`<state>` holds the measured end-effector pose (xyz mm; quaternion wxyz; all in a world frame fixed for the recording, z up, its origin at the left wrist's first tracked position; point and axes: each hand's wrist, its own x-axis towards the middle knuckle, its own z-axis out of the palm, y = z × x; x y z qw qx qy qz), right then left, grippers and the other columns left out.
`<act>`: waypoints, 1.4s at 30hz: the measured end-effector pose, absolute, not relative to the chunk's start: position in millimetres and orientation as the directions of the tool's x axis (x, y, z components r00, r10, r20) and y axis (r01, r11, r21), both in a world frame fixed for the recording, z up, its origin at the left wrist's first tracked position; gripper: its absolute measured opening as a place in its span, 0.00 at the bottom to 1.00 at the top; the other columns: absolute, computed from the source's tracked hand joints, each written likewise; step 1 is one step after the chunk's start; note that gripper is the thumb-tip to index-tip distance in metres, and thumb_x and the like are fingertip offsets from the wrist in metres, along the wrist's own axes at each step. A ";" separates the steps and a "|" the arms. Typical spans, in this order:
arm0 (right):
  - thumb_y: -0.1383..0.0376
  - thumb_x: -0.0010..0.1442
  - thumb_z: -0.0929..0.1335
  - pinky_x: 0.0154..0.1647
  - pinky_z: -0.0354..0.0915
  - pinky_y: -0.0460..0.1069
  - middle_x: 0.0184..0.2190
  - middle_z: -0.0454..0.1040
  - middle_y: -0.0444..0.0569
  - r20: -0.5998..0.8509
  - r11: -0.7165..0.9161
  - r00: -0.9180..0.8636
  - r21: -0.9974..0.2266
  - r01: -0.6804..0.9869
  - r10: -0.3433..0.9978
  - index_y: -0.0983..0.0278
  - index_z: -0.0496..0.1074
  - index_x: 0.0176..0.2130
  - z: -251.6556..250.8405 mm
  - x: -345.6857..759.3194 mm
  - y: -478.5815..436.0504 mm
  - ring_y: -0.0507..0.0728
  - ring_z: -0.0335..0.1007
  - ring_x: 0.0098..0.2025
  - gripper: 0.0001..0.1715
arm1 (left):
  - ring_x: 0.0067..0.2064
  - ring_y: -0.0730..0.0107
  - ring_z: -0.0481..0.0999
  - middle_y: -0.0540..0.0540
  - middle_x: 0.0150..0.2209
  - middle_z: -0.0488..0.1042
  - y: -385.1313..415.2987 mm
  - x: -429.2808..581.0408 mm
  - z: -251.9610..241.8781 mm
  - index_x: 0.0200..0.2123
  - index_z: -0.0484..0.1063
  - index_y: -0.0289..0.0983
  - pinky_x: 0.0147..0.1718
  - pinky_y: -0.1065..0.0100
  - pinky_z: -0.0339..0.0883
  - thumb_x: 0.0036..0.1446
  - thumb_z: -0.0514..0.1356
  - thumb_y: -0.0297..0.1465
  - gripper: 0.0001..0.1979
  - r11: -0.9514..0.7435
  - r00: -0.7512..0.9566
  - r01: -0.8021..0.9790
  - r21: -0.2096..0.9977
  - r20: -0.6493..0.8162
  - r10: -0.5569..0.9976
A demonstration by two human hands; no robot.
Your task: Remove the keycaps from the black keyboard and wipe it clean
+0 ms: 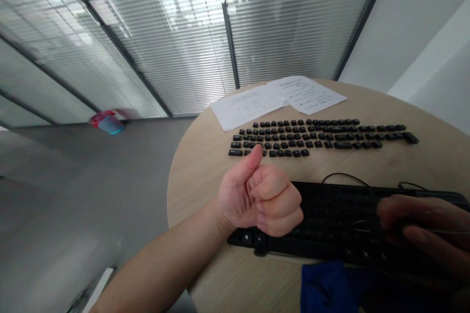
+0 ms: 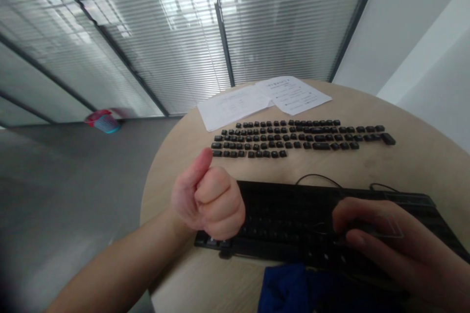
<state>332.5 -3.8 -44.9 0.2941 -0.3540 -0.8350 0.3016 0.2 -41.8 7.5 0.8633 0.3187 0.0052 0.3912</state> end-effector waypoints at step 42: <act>0.57 0.76 0.64 0.24 0.61 0.45 0.25 0.72 0.43 0.229 0.629 -0.760 -0.723 0.286 0.608 0.62 0.73 0.38 -8.5 307.0 -9.4 0.50 0.66 0.23 0.16 | 0.70 0.44 0.67 0.33 0.71 0.67 -15.4 7.8 -41.3 0.68 0.70 0.39 0.69 0.46 0.59 0.68 0.63 0.46 0.30 -0.696 0.712 0.660 0.282 0.062 0.700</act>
